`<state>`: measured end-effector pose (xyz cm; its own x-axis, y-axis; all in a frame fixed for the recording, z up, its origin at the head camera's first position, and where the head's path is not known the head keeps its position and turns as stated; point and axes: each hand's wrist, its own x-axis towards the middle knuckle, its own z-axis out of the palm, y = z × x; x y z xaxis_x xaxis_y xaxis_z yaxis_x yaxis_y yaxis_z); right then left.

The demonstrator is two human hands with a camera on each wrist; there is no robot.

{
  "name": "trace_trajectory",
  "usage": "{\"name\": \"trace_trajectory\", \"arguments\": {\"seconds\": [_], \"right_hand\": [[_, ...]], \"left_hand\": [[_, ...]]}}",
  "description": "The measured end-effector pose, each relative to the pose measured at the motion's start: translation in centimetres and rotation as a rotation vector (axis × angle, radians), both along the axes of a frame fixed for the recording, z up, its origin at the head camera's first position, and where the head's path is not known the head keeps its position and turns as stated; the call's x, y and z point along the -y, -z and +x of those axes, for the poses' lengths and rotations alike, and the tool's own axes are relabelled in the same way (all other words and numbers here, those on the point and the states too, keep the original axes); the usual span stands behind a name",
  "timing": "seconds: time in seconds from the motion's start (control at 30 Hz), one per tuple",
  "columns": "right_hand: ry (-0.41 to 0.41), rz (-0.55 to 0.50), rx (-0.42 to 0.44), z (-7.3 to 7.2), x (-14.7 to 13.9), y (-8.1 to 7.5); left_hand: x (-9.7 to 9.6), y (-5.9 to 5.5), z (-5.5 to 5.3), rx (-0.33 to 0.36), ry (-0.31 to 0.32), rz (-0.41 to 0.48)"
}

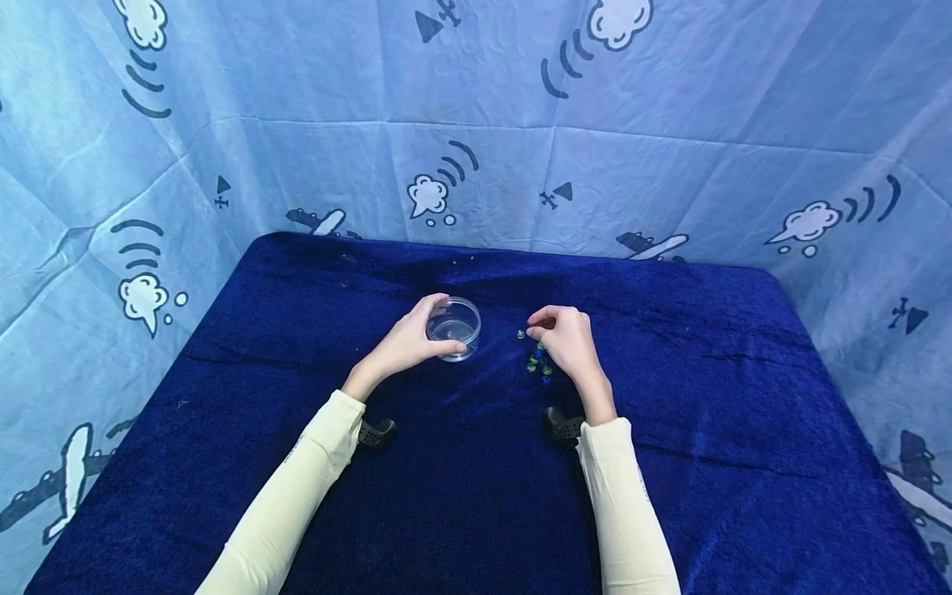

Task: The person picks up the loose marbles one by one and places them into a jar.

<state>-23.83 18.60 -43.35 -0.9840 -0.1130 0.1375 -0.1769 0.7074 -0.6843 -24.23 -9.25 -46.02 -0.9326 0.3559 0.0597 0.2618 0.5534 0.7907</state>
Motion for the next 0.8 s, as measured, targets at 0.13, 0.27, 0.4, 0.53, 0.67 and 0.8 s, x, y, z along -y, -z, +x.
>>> {"name": "trace_trajectory", "arguments": {"seconds": [0.13, 0.27, 0.4, 0.53, 0.67, 0.8], "right_hand": [[-0.019, 0.022, 0.029, 0.0, -0.5, 0.0], [-0.033, 0.031, 0.053, 0.0, -0.9, 0.1], [-0.026, 0.048, 0.072, 0.0, -1.3, 0.1], [-0.021, 0.057, 0.091, 0.1, -1.5, 0.2], [-0.035, 0.066, 0.117, 0.1, -1.6, 0.3], [-0.052, 0.082, 0.128, 0.0, -1.7, 0.5]], "left_hand": [[0.0, 0.0, 0.0, 0.004, 0.000, -0.004], [0.0, 0.0, 0.0, 0.005, -0.001, -0.004], [0.0, 0.0, 0.0, 0.006, -0.002, -0.005], [0.0, 0.0, 0.0, 0.005, -0.002, -0.001], [0.0, 0.1, -0.1, 0.003, 0.000, 0.003], [0.0, 0.1, 0.0, -0.001, 0.000, 0.005]]}}
